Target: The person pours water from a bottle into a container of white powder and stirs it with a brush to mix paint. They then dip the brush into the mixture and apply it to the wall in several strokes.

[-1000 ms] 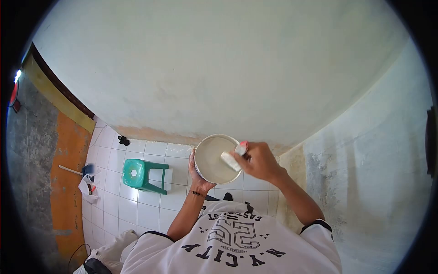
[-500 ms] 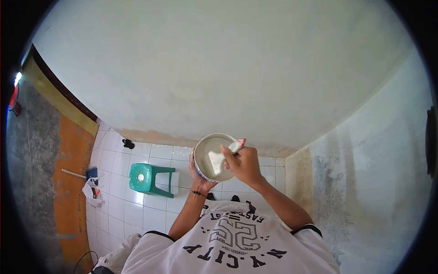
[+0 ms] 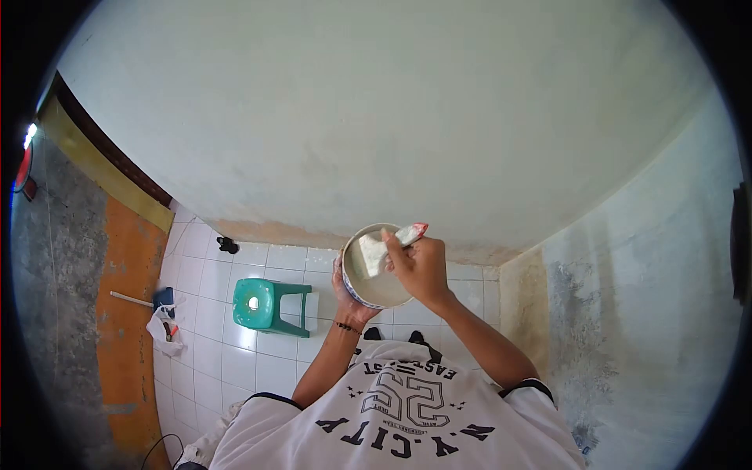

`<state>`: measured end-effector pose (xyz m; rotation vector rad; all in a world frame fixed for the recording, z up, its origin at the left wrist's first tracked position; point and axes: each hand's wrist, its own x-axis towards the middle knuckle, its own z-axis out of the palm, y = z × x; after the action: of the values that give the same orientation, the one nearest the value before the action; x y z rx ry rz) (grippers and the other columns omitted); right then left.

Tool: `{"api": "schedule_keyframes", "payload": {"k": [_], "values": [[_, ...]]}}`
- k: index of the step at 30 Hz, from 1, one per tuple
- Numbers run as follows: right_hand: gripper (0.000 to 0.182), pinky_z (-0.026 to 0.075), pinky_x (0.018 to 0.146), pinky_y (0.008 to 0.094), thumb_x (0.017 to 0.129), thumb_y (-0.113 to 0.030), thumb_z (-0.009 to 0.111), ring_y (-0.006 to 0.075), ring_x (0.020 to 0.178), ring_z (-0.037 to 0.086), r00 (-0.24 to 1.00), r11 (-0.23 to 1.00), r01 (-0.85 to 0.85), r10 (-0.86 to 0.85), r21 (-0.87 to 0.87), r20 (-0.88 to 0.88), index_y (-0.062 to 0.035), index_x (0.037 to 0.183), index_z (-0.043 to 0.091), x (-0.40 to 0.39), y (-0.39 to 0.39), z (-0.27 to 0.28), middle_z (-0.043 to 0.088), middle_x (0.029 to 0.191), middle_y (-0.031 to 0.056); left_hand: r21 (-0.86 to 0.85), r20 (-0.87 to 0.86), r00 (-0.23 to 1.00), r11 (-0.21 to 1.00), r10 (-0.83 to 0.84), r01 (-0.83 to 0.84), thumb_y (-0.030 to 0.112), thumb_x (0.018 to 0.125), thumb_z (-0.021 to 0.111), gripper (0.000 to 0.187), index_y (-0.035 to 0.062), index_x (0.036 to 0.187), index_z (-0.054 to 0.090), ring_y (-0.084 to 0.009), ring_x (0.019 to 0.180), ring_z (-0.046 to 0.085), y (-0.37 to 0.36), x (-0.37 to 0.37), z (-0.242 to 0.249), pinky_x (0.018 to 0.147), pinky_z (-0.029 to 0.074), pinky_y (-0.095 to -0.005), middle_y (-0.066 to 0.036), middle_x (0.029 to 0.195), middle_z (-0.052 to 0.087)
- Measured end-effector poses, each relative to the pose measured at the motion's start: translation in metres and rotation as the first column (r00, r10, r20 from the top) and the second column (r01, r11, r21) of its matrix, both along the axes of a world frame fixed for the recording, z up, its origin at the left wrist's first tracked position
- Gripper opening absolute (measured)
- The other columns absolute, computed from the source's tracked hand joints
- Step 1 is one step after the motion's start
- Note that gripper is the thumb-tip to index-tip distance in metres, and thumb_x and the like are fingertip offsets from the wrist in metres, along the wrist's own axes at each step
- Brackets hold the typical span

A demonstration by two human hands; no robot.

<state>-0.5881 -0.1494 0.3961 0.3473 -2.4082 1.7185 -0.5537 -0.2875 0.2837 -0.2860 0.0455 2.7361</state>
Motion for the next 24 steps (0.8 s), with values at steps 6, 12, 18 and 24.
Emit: {"api": "schedule_keyframes", "payload": {"k": [6,12,18,24], "values": [[0.039,0.044,0.044,0.0284,0.097,-0.022,0.069,0.0138,0.045,0.062,0.995,0.993,-0.062,0.054,0.097,0.08,0.003,0.068,0.065,0.015,0.02,-0.007,0.062,0.052,0.0109,0.079,0.022,1.0,0.997,0.014,-0.015,0.074,0.092,0.04,0.085,0.013,0.152,0.044,-0.0412,0.136,0.048,-0.026,0.004,-0.017,0.112,0.039,-0.0633,-0.017,0.153,0.046],[0.036,0.04,0.043,0.0298,0.094,-0.019,0.073,0.0137,0.043,0.055,0.99,0.965,0.027,0.01,0.261,-0.14,0.0031,0.068,0.063,-0.011,0.027,0.02,0.06,0.052,0.0104,-0.006,-0.046,0.997,0.998,-0.067,0.067,0.07,0.093,0.047,0.075,0.0168,0.146,0.051,-0.0357,0.131,0.054,-0.023,0.004,-0.009,0.105,0.048,-0.0584,-0.013,0.148,0.052],[0.035,0.041,0.045,0.0281,0.097,-0.022,0.071,0.009,0.046,0.056,0.996,0.993,-0.078,0.081,0.084,-0.034,0.0017,0.071,0.067,0.0,-0.014,-0.003,0.063,0.055,0.0075,-0.022,-0.009,0.996,0.996,-0.084,0.083,0.072,0.092,0.046,0.078,0.0166,0.146,0.051,-0.0359,0.129,0.056,-0.023,-0.001,-0.018,0.105,0.048,-0.0576,-0.013,0.146,0.054],[0.032,0.04,0.045,0.0291,0.096,-0.02,0.07,0.0097,0.046,0.056,0.98,0.97,-0.2,0.2,0.14,0.015,0.0025,0.074,0.067,0.013,0.004,0.003,0.061,0.055,0.007,0.111,0.039,0.997,0.991,-0.074,0.069,0.075,0.092,0.039,0.084,0.0122,0.148,0.049,-0.0386,0.133,0.052,-0.031,-0.002,-0.025,0.111,0.043,-0.0588,-0.015,0.149,0.051]]}}
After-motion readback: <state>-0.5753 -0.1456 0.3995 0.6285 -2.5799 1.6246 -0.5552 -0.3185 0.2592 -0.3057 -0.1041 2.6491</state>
